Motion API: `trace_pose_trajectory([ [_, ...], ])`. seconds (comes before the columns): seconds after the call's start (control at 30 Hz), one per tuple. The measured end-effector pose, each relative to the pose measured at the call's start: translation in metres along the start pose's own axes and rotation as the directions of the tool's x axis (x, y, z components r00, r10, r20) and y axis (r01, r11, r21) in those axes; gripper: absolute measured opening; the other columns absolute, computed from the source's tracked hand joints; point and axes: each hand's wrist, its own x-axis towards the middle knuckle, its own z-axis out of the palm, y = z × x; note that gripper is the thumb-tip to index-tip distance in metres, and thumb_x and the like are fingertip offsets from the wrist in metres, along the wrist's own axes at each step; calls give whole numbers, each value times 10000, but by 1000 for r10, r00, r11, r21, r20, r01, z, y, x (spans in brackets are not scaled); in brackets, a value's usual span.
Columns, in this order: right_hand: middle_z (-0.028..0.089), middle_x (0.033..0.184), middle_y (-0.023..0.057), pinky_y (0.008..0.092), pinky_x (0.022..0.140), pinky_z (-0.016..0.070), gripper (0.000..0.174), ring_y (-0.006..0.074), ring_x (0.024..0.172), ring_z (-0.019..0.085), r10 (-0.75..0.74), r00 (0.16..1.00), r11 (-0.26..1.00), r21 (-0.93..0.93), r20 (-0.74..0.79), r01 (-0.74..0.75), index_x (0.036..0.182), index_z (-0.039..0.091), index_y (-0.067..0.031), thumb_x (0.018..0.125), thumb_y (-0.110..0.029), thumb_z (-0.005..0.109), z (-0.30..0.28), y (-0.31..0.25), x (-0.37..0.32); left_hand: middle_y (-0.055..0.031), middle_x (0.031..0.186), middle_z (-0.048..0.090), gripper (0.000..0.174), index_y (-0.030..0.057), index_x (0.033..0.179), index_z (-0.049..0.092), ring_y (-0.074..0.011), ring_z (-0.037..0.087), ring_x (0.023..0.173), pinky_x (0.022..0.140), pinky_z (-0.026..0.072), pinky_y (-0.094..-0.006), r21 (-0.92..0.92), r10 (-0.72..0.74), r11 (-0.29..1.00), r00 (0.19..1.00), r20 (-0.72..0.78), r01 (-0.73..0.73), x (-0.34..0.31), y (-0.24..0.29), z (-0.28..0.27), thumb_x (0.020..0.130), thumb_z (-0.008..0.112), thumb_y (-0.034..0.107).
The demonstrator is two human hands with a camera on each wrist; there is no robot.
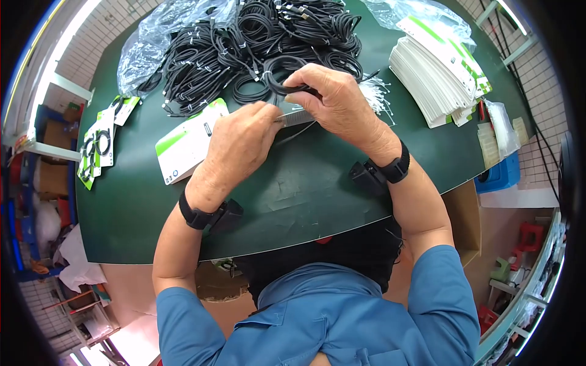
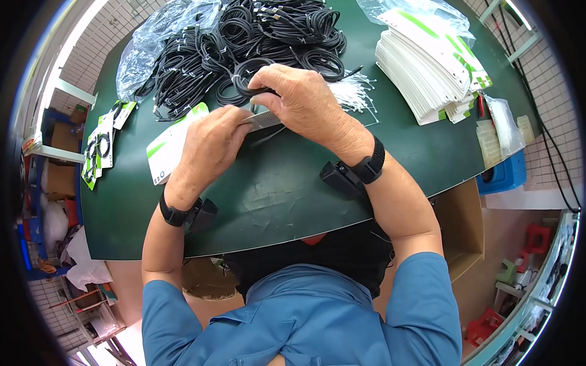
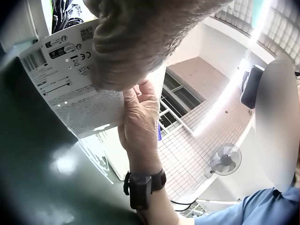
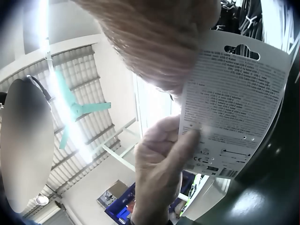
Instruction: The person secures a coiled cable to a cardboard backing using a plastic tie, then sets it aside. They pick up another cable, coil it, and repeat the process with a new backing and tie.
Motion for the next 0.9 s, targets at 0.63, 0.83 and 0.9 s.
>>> trace_pose_trajectory([
  [0.63,725,923,104,330,646,576,209,266,752,722,-193,980,981,-2,-45,194,1020,703,-23,849,-38,822,5,9,-1,-101,918,697,745,-51,1157,677,-163,665,757,606,521,-258,-684,-370,-612,621,691,397,-28,18,14,1078,413,641],
  [0.83,721,917,102,319,655,589,243,256,742,720,-324,944,946,-5,-69,324,1006,702,-29,810,9,839,3,-1,-2,-135,983,691,520,-69,1254,613,-189,637,792,670,522,-304,-600,-317,-714,597,737,362,-33,22,17,1087,385,367],
  [0.9,720,915,102,316,660,592,252,254,742,719,-347,935,938,-4,-70,347,1006,703,-29,802,13,843,-2,-9,0,-142,997,690,480,-73,1273,597,-193,632,804,688,522,-312,-586,-313,-740,601,735,331,-35,26,17,1078,379,307],
])
